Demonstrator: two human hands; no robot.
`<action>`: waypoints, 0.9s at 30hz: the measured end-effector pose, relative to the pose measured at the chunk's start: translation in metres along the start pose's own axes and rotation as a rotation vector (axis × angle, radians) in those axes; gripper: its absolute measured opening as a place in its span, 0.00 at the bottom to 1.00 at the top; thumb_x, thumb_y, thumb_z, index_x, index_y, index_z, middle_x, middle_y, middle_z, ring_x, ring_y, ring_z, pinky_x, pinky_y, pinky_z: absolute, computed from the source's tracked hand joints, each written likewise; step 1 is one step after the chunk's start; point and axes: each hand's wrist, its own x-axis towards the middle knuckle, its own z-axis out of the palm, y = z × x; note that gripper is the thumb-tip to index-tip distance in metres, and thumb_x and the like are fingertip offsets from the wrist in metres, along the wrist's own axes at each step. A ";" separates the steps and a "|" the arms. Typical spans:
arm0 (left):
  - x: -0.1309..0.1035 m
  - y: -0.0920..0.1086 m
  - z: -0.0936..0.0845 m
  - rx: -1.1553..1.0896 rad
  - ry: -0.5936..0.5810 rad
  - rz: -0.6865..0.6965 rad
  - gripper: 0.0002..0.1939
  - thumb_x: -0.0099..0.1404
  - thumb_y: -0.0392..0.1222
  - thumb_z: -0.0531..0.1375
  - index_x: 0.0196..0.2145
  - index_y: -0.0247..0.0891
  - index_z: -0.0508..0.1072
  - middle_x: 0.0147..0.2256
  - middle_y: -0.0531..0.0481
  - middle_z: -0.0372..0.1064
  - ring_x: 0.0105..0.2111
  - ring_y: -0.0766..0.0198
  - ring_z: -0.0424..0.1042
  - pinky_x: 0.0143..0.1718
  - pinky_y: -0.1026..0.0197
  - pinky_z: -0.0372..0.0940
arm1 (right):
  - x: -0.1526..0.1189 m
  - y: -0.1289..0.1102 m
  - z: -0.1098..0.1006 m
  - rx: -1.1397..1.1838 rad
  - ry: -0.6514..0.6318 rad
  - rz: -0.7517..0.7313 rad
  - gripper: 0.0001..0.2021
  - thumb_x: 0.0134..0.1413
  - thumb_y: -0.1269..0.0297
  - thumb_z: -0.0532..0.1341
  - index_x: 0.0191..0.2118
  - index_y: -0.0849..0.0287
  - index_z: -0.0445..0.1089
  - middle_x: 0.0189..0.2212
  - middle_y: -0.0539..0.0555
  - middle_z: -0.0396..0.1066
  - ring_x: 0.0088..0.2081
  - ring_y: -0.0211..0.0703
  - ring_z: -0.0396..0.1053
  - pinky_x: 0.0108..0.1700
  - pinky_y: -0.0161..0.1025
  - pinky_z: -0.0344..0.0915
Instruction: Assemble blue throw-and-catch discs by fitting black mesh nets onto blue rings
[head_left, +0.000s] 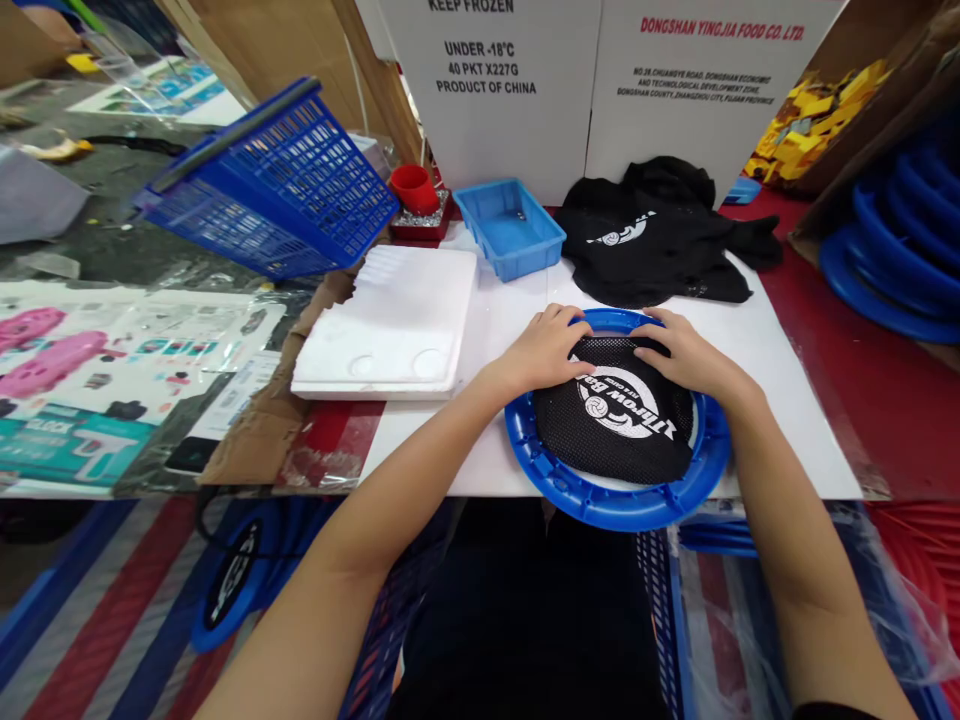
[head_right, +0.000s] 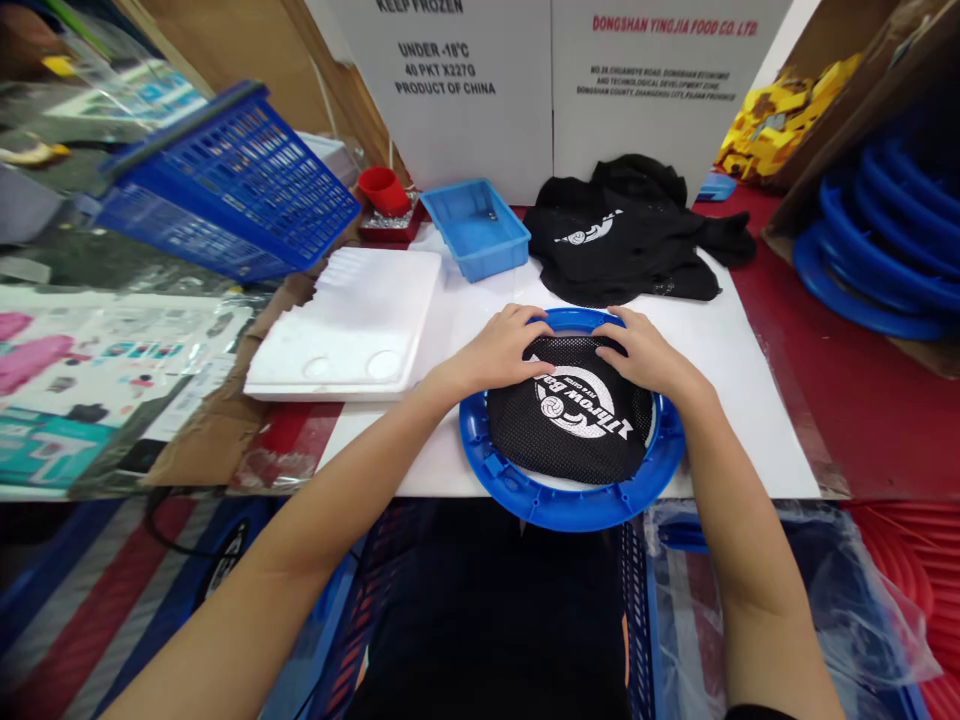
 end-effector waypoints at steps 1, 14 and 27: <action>0.001 -0.001 -0.002 -0.023 0.005 -0.015 0.24 0.63 0.52 0.74 0.52 0.36 0.79 0.59 0.35 0.71 0.62 0.39 0.65 0.65 0.39 0.62 | 0.000 0.000 -0.001 0.023 0.003 0.003 0.15 0.68 0.58 0.63 0.55 0.50 0.78 0.69 0.61 0.66 0.70 0.66 0.64 0.72 0.67 0.60; 0.000 -0.017 -0.008 -0.349 0.087 -0.162 0.06 0.72 0.37 0.62 0.36 0.39 0.78 0.40 0.46 0.79 0.42 0.57 0.76 0.49 0.52 0.69 | 0.007 -0.011 -0.008 0.328 0.126 0.159 0.08 0.64 0.58 0.63 0.39 0.54 0.78 0.49 0.59 0.82 0.51 0.58 0.78 0.57 0.56 0.71; -0.002 -0.024 -0.017 -0.240 0.119 -0.112 0.08 0.74 0.37 0.60 0.39 0.39 0.80 0.39 0.46 0.82 0.38 0.59 0.76 0.46 0.55 0.68 | 0.014 0.004 -0.001 0.319 0.053 0.182 0.10 0.62 0.56 0.61 0.36 0.55 0.75 0.40 0.57 0.78 0.43 0.55 0.74 0.49 0.52 0.69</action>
